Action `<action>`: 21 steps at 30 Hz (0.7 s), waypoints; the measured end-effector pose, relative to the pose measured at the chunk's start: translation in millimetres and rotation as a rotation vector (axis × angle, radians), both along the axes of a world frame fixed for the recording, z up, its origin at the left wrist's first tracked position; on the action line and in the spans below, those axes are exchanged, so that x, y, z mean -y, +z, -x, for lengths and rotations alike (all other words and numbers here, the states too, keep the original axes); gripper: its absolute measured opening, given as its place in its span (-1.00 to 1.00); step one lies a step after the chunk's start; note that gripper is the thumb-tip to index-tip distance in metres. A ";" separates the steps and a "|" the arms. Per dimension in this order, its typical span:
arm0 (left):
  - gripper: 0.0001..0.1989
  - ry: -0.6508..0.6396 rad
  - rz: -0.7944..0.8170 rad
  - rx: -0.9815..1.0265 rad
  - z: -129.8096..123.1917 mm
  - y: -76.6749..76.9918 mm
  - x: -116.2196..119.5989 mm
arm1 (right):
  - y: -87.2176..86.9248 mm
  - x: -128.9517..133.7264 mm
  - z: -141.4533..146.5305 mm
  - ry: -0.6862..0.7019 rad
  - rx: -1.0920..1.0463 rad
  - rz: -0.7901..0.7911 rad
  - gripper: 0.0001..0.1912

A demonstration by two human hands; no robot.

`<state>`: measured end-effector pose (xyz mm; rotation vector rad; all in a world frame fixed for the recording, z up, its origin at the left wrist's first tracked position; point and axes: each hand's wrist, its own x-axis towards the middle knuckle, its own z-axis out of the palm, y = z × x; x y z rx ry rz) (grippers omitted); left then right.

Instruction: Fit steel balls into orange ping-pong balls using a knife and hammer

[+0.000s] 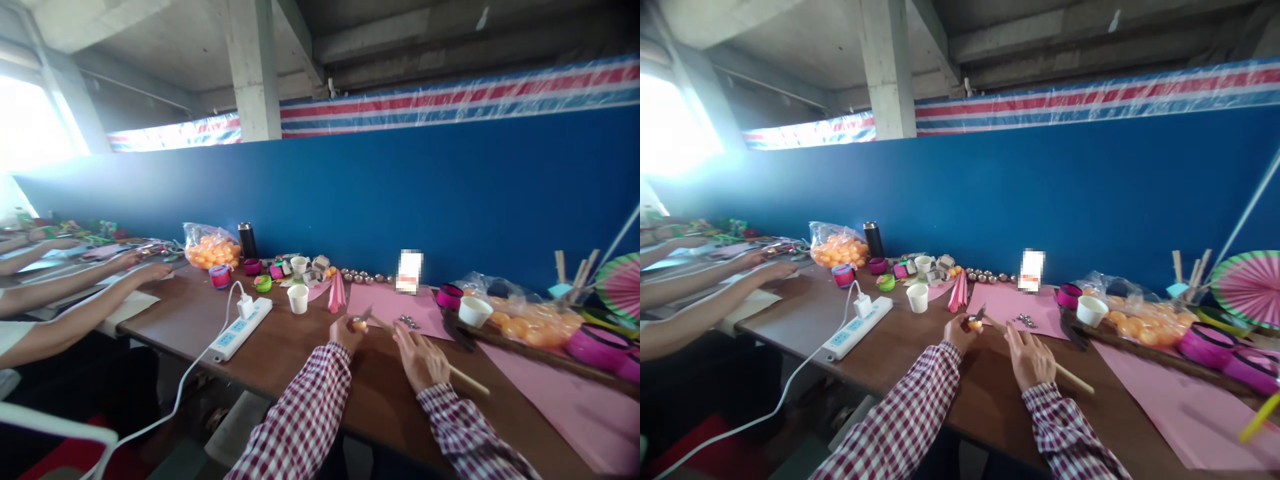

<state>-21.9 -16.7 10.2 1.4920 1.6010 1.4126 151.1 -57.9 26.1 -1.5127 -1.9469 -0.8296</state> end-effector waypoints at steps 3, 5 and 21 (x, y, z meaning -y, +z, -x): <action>-0.71 0.032 -0.039 0.015 1.4 1.7 0.3 | 0.3 -1.4 -2.3 -0.072 -0.045 0.006 -0.66; -0.70 0.107 -0.075 0.037 3.3 3.0 -0.1 | 0.0 -2.6 -4.4 -0.122 -0.065 0.038 -0.66; -0.63 0.163 -0.110 0.058 6.7 -2.4 -3.1 | -11.6 -7.0 -8.4 -0.017 -0.009 0.297 -0.76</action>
